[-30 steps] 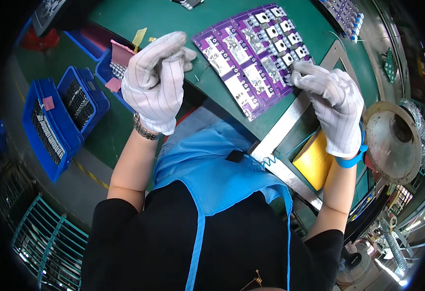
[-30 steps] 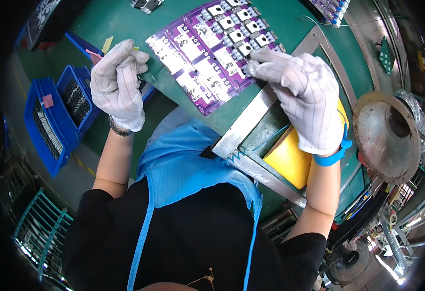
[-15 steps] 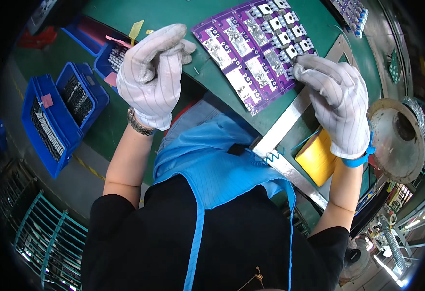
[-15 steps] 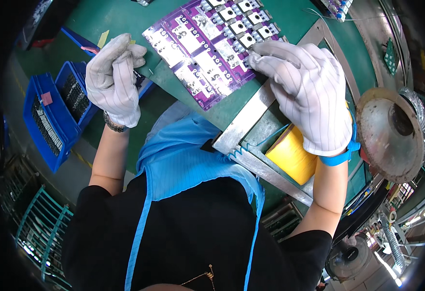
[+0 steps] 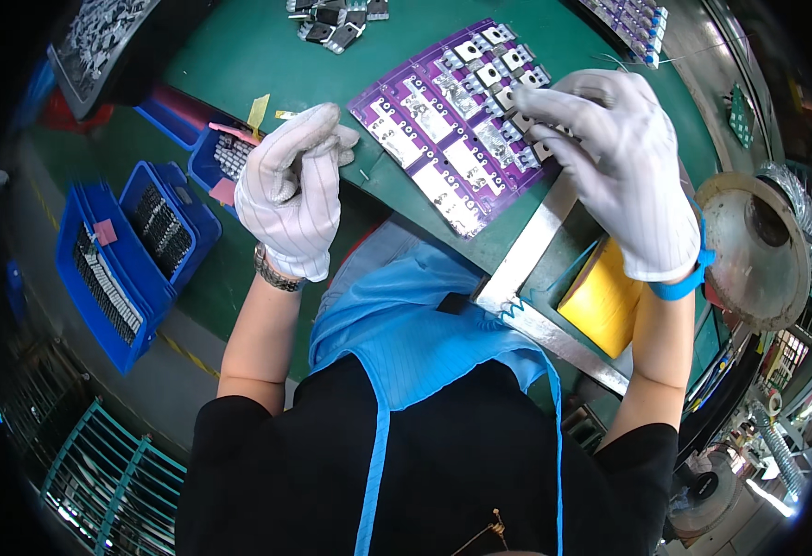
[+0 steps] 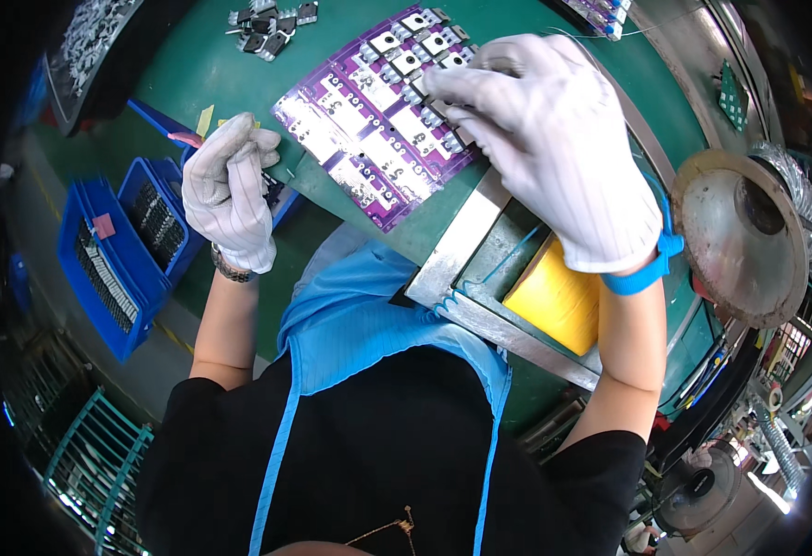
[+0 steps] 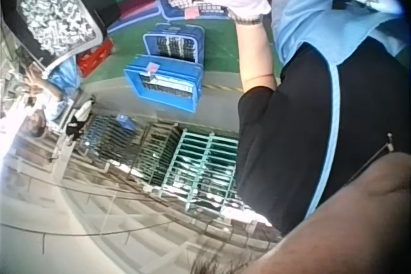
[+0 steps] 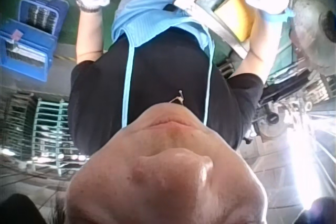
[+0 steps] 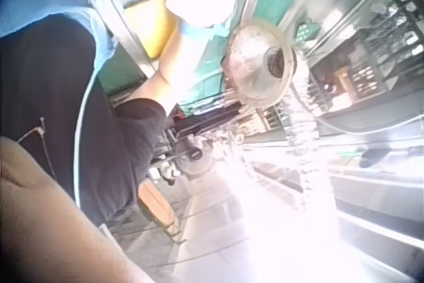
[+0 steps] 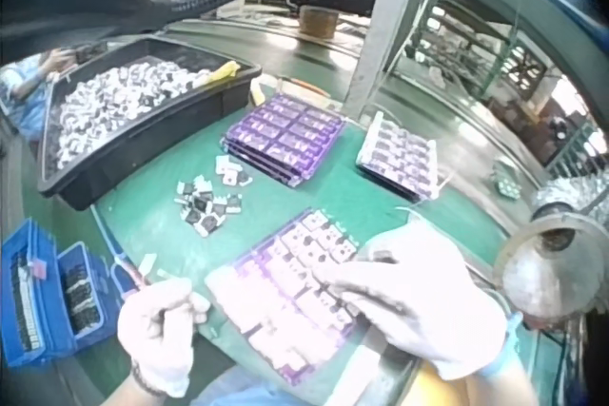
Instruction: The person places small electronic components onto a PCB board by hand, using both hands at a workbench.
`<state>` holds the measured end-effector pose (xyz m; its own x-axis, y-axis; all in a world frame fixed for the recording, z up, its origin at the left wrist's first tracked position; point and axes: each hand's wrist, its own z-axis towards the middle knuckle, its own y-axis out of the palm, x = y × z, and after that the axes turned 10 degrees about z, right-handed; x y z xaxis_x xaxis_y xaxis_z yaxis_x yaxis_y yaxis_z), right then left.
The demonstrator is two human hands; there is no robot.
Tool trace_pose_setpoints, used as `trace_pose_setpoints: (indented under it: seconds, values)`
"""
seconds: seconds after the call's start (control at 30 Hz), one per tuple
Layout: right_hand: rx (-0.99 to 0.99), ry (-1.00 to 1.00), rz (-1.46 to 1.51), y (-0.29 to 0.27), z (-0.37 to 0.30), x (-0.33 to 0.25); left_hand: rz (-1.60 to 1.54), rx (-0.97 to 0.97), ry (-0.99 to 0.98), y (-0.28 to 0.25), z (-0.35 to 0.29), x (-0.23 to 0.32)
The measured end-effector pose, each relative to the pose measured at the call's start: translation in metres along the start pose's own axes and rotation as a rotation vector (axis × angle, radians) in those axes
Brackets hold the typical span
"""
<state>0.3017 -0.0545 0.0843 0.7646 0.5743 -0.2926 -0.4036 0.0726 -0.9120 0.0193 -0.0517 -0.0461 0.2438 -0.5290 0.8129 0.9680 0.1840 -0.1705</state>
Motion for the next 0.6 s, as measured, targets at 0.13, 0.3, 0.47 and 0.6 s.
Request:
trace_pose_setpoints:
  seconds: [0.13,0.3,0.47,0.6]
  values:
    - [-0.061,-0.033,-0.042,0.007,0.002,0.008,0.003,0.016,0.01,0.004,0.001,0.001]
    - [-0.075,-0.047,-0.053,0.007,0.004,0.009,-0.003,-0.022,0.006,-0.001,0.0,0.0]
    - [-0.062,-0.093,-0.035,0.004,0.006,0.01,-0.003,-0.019,0.018,-0.001,0.0,-0.001]
    - [-0.029,-0.057,-0.041,-0.01,0.012,0.006,0.027,0.002,-0.018,-0.001,0.001,0.001]
